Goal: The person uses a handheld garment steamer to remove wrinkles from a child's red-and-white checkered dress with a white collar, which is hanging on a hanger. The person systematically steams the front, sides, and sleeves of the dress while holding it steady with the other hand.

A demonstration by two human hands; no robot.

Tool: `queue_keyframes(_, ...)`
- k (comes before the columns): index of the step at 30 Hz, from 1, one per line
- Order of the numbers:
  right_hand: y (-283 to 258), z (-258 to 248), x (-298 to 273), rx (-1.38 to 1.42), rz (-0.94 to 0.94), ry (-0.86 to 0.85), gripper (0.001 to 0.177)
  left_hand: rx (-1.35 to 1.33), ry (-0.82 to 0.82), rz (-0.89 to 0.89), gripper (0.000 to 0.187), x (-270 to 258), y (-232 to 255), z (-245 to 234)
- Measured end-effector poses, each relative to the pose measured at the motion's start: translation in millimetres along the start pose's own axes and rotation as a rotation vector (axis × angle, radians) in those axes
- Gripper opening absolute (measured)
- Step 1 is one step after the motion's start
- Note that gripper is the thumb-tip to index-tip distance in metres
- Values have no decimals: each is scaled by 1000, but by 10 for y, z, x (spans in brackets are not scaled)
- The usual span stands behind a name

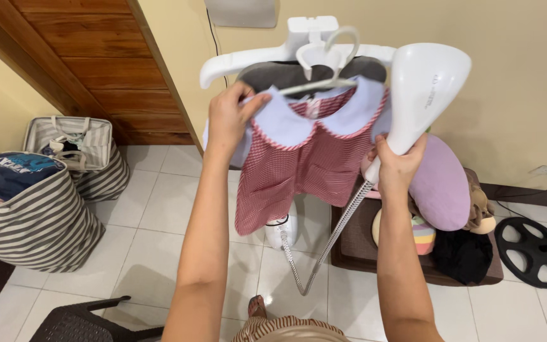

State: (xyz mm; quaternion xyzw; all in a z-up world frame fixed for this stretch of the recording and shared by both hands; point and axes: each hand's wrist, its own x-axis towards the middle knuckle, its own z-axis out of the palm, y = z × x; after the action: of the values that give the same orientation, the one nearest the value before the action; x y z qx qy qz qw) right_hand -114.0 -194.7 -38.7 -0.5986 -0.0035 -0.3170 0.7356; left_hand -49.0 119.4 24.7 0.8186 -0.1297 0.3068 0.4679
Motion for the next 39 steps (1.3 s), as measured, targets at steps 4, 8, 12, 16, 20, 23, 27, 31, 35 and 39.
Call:
queue_keyframes(4, -116, 51, -41, 2, -11, 41, 43, -85, -88, -181, 40, 208, 77, -58)
queue_keyframes(8, -236, 94, -76, -30, -10, 35, 44, -113, -83, -371, 41, 150, -85, -267)
queue_keyframes(12, -81, 13, -223, -161, -55, -4, 46, -261, -89, -389, 30, -128, -334, -377)
queue_keyframes(16, 426, -137, -572, -319, -79, 4, 47, -154, 2, -181, 33, -214, -354, -309)
queue_keyframes(20, 929, -383, -1107, -368, 109, -31, 43, -61, 29, -19, 42, -170, -179, -252)
queue_keyframes(23, 1063, -550, -1374, -251, 364, -12, 43, 79, 19, 124, 37, -67, -19, -290)
queue_keyframes(27, 895, -719, -1098, -242, 55, 16, 55, 78, -76, 81, 38, 42, 114, -395)
queue_keyframes(31, 597, -705, -141, -262, -332, 111, 58, 62, -50, 64, 40, -30, 54, -438)
queue_keyframes(35, 360, -656, 417, -124, 15, 76, 57, 66, 25, -17, 32, -197, -103, -431)
queue_keyframes(39, 376, -663, 644, -265, -115, -53, 48, -74, -1, -82, 27, -154, -181, -401)
